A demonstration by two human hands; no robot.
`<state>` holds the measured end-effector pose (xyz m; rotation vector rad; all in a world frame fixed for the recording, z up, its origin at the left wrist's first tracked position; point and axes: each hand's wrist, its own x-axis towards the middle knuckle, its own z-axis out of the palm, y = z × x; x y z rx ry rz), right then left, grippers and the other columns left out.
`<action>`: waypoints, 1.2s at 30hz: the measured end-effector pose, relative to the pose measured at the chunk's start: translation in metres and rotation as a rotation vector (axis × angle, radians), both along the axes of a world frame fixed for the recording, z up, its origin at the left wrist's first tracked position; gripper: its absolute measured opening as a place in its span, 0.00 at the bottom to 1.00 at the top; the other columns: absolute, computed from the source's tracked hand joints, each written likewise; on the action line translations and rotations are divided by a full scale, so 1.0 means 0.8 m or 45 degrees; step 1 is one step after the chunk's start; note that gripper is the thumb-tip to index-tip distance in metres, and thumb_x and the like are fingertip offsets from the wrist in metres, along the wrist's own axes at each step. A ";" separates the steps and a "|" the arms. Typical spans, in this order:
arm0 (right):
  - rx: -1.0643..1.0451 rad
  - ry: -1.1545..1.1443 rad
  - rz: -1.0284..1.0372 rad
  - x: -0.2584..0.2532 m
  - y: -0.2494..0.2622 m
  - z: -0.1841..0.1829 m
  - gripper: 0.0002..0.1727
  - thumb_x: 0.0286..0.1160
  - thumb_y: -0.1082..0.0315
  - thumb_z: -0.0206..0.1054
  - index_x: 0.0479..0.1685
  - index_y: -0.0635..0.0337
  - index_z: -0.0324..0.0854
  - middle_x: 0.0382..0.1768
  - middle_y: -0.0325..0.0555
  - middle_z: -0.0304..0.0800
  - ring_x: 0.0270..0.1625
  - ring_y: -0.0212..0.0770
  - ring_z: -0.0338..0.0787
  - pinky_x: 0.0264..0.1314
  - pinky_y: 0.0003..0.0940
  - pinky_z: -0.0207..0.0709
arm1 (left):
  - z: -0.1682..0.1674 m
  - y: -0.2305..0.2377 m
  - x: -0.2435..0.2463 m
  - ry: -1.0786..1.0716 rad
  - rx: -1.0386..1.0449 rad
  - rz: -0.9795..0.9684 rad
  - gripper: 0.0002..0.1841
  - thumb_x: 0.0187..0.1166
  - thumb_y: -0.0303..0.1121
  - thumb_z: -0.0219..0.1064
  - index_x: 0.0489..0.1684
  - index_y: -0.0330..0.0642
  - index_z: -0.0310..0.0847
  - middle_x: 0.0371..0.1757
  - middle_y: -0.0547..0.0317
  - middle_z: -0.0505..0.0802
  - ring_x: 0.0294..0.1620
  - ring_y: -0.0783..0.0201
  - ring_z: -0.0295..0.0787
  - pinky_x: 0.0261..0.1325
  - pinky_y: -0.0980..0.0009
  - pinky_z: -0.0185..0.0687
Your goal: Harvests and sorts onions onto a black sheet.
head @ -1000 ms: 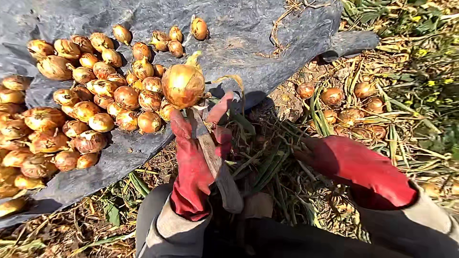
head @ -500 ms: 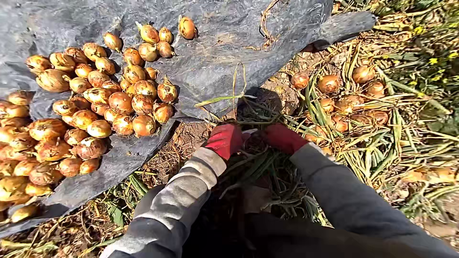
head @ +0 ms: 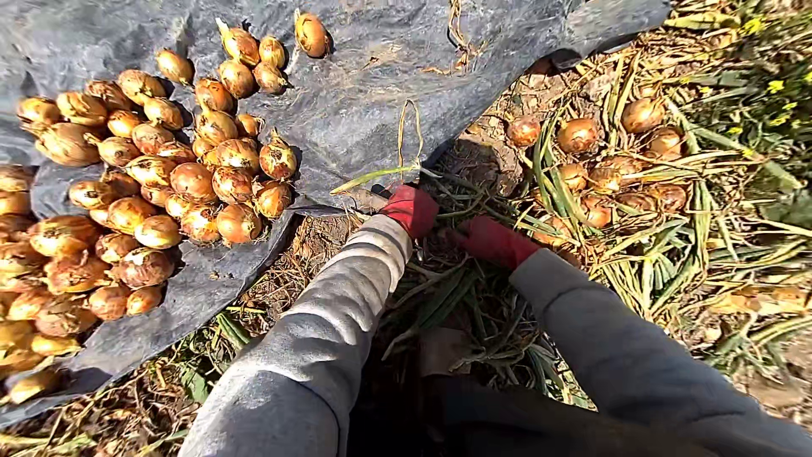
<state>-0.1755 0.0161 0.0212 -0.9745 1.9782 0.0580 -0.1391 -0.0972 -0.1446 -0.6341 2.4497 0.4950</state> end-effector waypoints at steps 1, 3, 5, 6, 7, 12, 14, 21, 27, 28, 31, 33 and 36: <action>-0.037 0.016 0.010 -0.004 0.002 -0.007 0.22 0.97 0.65 0.47 0.58 0.80 0.80 0.56 0.74 0.85 0.61 0.63 0.86 0.67 0.56 0.76 | 0.004 0.008 -0.005 -0.014 -0.014 -0.022 0.09 0.76 0.36 0.67 0.35 0.40 0.89 0.39 0.45 0.92 0.45 0.41 0.90 0.48 0.37 0.82; -0.148 0.060 0.049 -0.012 0.022 -0.022 0.21 0.95 0.65 0.50 0.45 0.75 0.82 0.42 0.67 0.86 0.47 0.58 0.88 0.53 0.53 0.80 | 0.022 0.020 -0.007 -0.001 0.033 -0.051 0.06 0.75 0.31 0.68 0.35 0.40 0.89 0.39 0.45 0.92 0.44 0.42 0.90 0.46 0.38 0.81; -0.021 -0.001 0.108 -0.021 0.033 0.004 0.19 0.93 0.67 0.53 0.38 0.73 0.83 0.35 0.63 0.85 0.39 0.55 0.87 0.46 0.50 0.80 | 0.045 0.036 -0.003 0.079 0.088 -0.069 0.09 0.78 0.36 0.67 0.37 0.40 0.90 0.40 0.44 0.92 0.45 0.41 0.90 0.46 0.37 0.82; 0.127 -0.041 0.109 -0.026 0.031 0.021 0.19 0.94 0.68 0.53 0.44 0.77 0.83 0.40 0.67 0.86 0.44 0.58 0.87 0.53 0.52 0.78 | 0.058 0.046 -0.002 0.106 0.112 -0.060 0.13 0.82 0.40 0.65 0.38 0.40 0.89 0.41 0.43 0.92 0.46 0.40 0.90 0.45 0.37 0.81; 0.210 -0.045 0.082 -0.029 0.032 0.030 0.19 0.93 0.70 0.53 0.50 0.81 0.83 0.46 0.73 0.86 0.51 0.62 0.87 0.60 0.54 0.76 | 0.072 0.053 -0.002 0.125 0.136 -0.021 0.18 0.85 0.45 0.62 0.39 0.40 0.89 0.41 0.43 0.92 0.46 0.39 0.91 0.44 0.37 0.82; -0.132 0.134 -0.258 -0.064 0.115 0.003 0.23 0.96 0.64 0.49 0.53 0.81 0.82 0.47 0.73 0.87 0.52 0.61 0.86 0.61 0.56 0.75 | 0.106 0.064 0.054 0.269 0.487 0.572 0.34 0.69 0.63 0.73 0.70 0.52 0.81 0.54 0.49 0.93 0.56 0.47 0.90 0.56 0.37 0.83; -0.833 0.064 -0.321 -0.123 0.198 -0.087 0.21 0.90 0.53 0.54 0.39 0.58 0.85 0.30 0.43 0.86 0.32 0.37 0.86 0.33 0.38 0.80 | 0.143 0.073 0.095 0.419 0.700 0.725 0.45 0.67 0.52 0.80 0.88 0.63 0.63 0.59 0.55 0.92 0.54 0.54 0.92 0.55 0.43 0.87; -0.886 -1.207 -0.442 -0.094 0.162 -0.009 0.20 0.78 0.38 0.65 0.37 0.41 0.90 0.29 0.33 0.93 0.33 0.29 0.92 0.36 0.27 0.89 | 0.190 0.152 0.142 1.244 1.186 0.960 0.32 0.92 0.55 0.43 0.96 0.68 0.43 0.33 0.59 0.90 0.18 0.63 0.82 0.19 0.65 0.84; -0.919 -1.053 -0.225 -0.074 0.133 0.004 0.19 0.75 0.39 0.69 0.26 0.40 0.87 0.20 0.27 0.87 0.22 0.22 0.85 0.24 0.21 0.82 | 0.202 0.143 0.154 1.491 1.224 0.983 0.24 0.90 0.44 0.52 0.84 0.57 0.73 0.61 0.58 0.90 0.21 0.68 0.80 0.19 0.71 0.79; -1.052 -0.905 -0.153 -0.073 0.128 0.007 0.20 0.74 0.41 0.71 0.21 0.41 0.83 0.19 0.28 0.84 0.21 0.24 0.84 0.21 0.21 0.80 | 0.202 0.143 0.154 1.519 1.229 1.041 0.22 0.90 0.41 0.53 0.81 0.55 0.76 0.52 0.56 0.92 0.18 0.67 0.77 0.16 0.71 0.77; -1.599 -0.181 0.304 -0.066 0.114 0.020 0.25 0.80 0.52 0.70 0.12 0.46 0.69 0.18 0.30 0.77 0.25 0.27 0.81 0.28 0.26 0.76 | 0.197 0.147 0.147 1.541 1.065 1.206 0.21 0.91 0.42 0.55 0.80 0.60 0.78 0.32 0.59 0.89 0.17 0.66 0.77 0.17 0.68 0.78; -1.800 0.261 0.536 -0.061 0.107 0.023 0.20 0.82 0.53 0.68 0.22 0.52 0.74 0.29 0.38 0.87 0.43 0.34 0.91 0.54 0.37 0.87 | 0.195 0.144 0.146 1.522 0.946 1.201 0.24 0.88 0.45 0.60 0.83 0.62 0.73 0.37 0.60 0.90 0.24 0.67 0.83 0.25 0.66 0.83; -1.521 0.541 0.700 -0.044 0.115 0.016 0.17 0.82 0.50 0.60 0.43 0.54 0.84 0.45 0.47 0.94 0.59 0.47 0.91 0.64 0.49 0.80 | 0.197 0.138 0.150 1.275 0.799 1.010 0.52 0.64 0.60 0.78 0.93 0.59 0.55 0.70 0.58 0.88 0.60 0.65 0.89 0.62 0.55 0.88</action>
